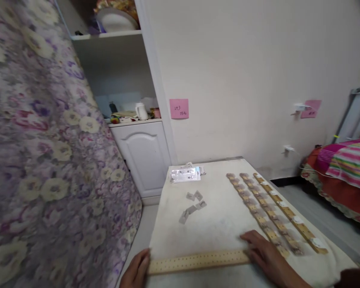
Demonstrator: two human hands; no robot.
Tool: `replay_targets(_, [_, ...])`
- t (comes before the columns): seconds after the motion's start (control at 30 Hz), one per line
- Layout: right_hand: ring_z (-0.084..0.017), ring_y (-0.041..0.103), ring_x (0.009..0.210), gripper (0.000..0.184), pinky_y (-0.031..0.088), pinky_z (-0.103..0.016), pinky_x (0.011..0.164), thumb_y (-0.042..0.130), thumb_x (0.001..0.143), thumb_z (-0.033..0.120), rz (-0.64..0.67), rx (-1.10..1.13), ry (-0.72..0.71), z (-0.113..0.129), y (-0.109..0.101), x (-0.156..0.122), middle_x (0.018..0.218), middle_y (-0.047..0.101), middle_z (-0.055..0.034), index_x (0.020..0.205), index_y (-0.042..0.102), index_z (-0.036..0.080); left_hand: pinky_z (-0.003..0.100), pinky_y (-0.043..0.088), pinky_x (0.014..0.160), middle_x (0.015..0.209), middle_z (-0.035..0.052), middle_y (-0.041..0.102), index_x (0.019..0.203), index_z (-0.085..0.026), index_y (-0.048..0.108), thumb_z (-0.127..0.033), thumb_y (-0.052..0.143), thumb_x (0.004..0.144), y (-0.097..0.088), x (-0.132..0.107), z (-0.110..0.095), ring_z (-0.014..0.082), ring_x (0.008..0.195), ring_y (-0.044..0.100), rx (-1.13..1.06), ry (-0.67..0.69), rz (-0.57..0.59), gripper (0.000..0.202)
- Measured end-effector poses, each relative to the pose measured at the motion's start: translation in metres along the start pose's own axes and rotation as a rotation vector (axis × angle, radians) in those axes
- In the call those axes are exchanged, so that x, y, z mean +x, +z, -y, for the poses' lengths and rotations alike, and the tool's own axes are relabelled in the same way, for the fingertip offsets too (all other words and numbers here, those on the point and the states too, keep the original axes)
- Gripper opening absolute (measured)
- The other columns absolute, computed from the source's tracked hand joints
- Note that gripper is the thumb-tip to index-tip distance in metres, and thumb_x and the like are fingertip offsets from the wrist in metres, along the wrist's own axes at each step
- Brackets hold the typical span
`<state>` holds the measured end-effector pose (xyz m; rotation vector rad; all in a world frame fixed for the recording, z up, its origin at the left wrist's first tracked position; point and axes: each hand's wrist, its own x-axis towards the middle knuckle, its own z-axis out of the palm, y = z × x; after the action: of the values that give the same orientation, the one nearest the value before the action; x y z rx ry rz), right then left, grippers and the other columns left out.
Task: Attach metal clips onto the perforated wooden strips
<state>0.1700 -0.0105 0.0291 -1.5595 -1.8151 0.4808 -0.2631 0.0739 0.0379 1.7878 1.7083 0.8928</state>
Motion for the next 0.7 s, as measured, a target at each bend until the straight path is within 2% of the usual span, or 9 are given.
replay_targets(0.07, [-0.019,0.061,0.085,0.027,0.048,-0.031,0.079,0.044,0.081,0.023,0.048,0.042,0.016,0.014,0.001,0.020,0.091,0.066,-0.0048,0.102,0.061,0.023,0.033,0.048,0.091,0.098,0.0021,0.070,0.095,-0.022,0.063,-0.050,0.046,0.078,-0.002,0.003,0.003,0.0208,0.097,0.063,-0.066,-0.036,0.000,0.037])
replay_targets(0.17, [-0.017,0.060,0.075,0.021,0.046,-0.028,0.070,0.043,0.081,0.024,0.058,0.057,0.001,0.035,0.014,0.057,0.082,0.066,-0.0033,0.089,0.062,0.021,0.028,0.051,0.075,0.079,0.0009,0.069,0.088,-0.020,0.061,-0.046,0.041,0.080,-0.002,0.009,0.005,0.0180,0.079,0.065,-0.071,-0.021,0.037,0.033])
replay_targets(0.27, [-0.016,0.059,0.072,0.017,0.044,-0.026,0.068,0.045,0.079,0.021,0.069,0.014,-0.017,0.052,0.039,0.093,0.078,0.066,-0.0016,0.084,0.061,0.020,0.025,0.046,0.069,0.071,-0.0002,0.066,0.079,-0.021,0.057,-0.037,0.037,0.083,-0.001,0.016,-0.004,0.0157,0.072,0.062,0.072,0.022,0.071,0.027])
replay_targets(0.37, [-0.015,0.059,0.073,0.017,0.042,-0.024,0.068,0.045,0.077,0.017,0.094,-0.068,-0.019,0.068,0.067,0.125,0.077,0.065,-0.0002,0.078,0.061,0.020,0.023,0.042,0.065,0.065,-0.0004,0.063,0.073,-0.021,0.053,-0.029,0.032,0.085,0.000,0.024,-0.014,0.0143,0.067,0.060,0.219,0.000,0.116,0.025])
replay_targets(0.53, [-0.016,0.057,0.085,0.022,0.040,-0.025,0.075,0.044,0.077,0.014,0.075,-0.157,-0.044,0.091,0.108,0.166,0.090,0.062,-0.0030,0.089,0.062,0.021,0.020,0.040,0.060,0.060,-0.0028,0.060,0.077,-0.022,0.053,-0.031,0.028,0.089,0.005,0.033,-0.010,0.0129,0.061,0.059,0.198,-0.055,0.105,0.029])
replay_targets(0.7, [-0.020,0.052,0.098,0.030,0.039,-0.027,0.078,0.050,0.072,0.011,0.080,-0.256,-0.055,0.096,0.138,0.192,0.104,0.055,-0.0063,0.098,0.061,0.022,0.020,0.042,0.063,0.067,-0.0027,0.065,0.081,-0.024,0.056,-0.035,0.033,0.088,0.005,0.035,-0.006,0.0138,0.068,0.062,0.162,-0.049,0.072,0.026])
